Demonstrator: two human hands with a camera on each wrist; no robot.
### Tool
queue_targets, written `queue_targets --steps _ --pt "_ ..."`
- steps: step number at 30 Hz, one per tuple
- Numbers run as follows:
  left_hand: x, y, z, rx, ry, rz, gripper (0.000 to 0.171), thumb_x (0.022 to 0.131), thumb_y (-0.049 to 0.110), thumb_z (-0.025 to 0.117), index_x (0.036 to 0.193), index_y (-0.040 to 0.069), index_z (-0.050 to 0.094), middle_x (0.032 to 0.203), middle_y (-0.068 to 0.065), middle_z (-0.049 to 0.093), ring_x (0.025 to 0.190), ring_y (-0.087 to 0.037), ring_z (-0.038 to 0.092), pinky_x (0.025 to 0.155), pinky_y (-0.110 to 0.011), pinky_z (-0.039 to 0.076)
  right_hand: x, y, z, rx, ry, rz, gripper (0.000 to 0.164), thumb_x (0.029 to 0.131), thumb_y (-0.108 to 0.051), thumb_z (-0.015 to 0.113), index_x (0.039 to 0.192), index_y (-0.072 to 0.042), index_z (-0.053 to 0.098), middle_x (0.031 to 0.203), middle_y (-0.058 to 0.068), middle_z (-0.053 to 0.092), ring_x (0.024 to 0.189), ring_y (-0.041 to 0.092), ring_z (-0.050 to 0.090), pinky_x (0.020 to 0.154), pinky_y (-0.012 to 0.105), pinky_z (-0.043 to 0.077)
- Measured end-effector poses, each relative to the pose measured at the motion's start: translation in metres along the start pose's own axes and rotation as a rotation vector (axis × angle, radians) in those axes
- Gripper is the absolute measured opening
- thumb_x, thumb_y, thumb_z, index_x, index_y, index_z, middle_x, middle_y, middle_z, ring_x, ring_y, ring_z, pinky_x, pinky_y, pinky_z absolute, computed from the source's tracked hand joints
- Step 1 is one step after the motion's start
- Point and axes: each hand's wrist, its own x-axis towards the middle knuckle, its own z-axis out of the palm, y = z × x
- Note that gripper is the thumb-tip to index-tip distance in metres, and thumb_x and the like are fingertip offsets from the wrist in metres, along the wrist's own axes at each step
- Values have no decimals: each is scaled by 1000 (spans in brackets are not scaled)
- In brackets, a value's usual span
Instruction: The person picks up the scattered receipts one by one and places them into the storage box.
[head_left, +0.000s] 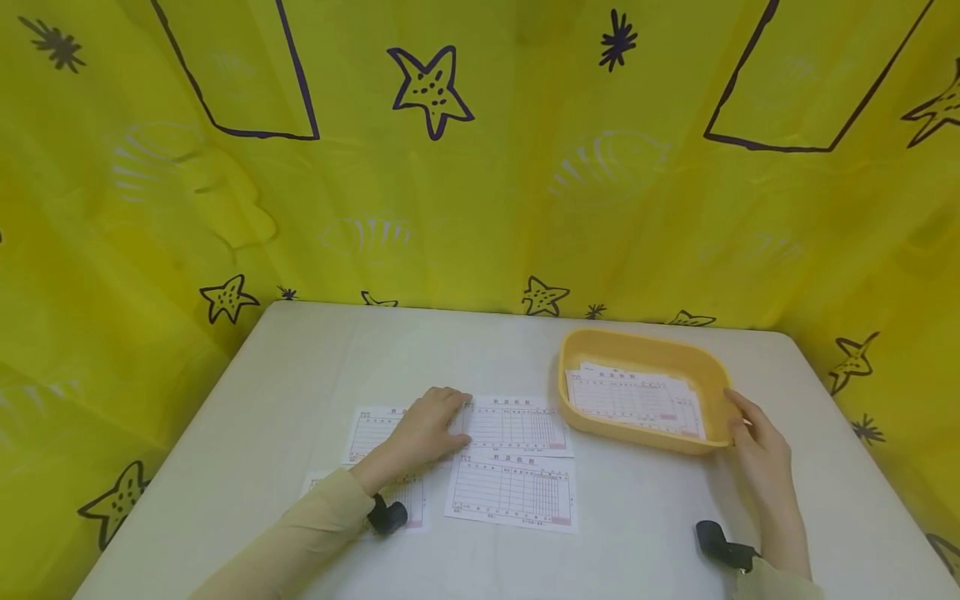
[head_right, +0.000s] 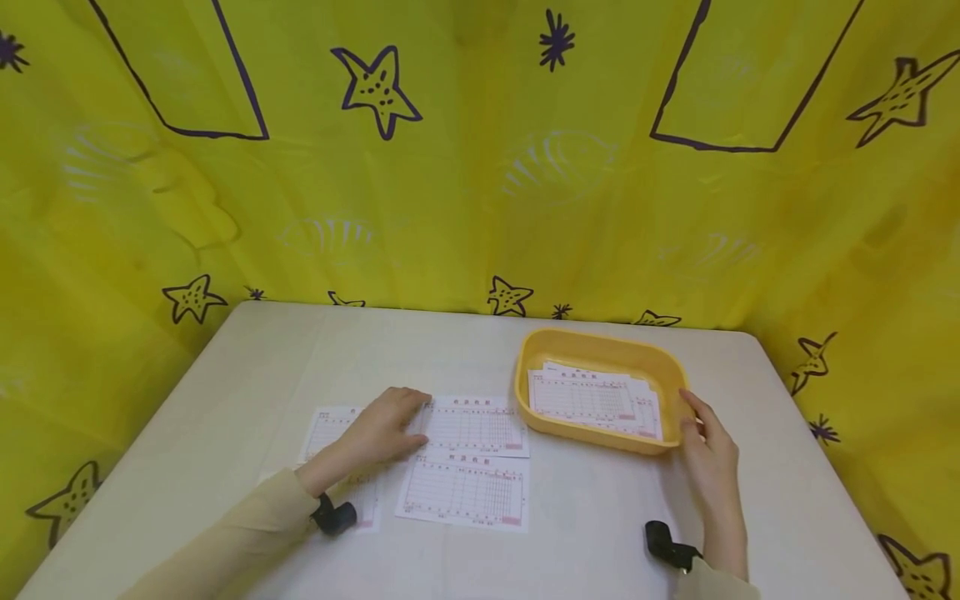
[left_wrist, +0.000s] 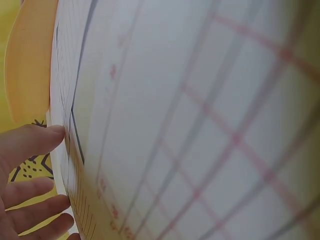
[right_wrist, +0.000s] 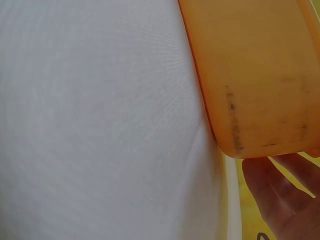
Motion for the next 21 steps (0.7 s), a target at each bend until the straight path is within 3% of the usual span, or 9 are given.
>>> queue_targets --steps 12,18,21 --pt "2 2 3 -7 24 5 58 78 20 76 130 6 57 123 -8 63 110 -23 53 98 -40 45 0 0 1 -5 20 -11 50 103 -26 27 150 -10 30 152 24 33 127 41 37 84 12 31" --pt "2 5 3 -77 0 -2 58 80 11 74 133 5 53 123 -6 58 93 -15 54 82 -28 51 1 1 1 -9 13 -3 51 103 -27 26 151 -11 29 151 25 33 128 41 36 88 17 32" --pt "2 5 4 -125 -6 -14 57 81 8 72 134 4 52 128 -7 51 84 -12 51 70 -21 48 2 2 1 -11 16 2 51 102 -28 26 151 -12 30 150 25 35 126 40 38 84 14 32"
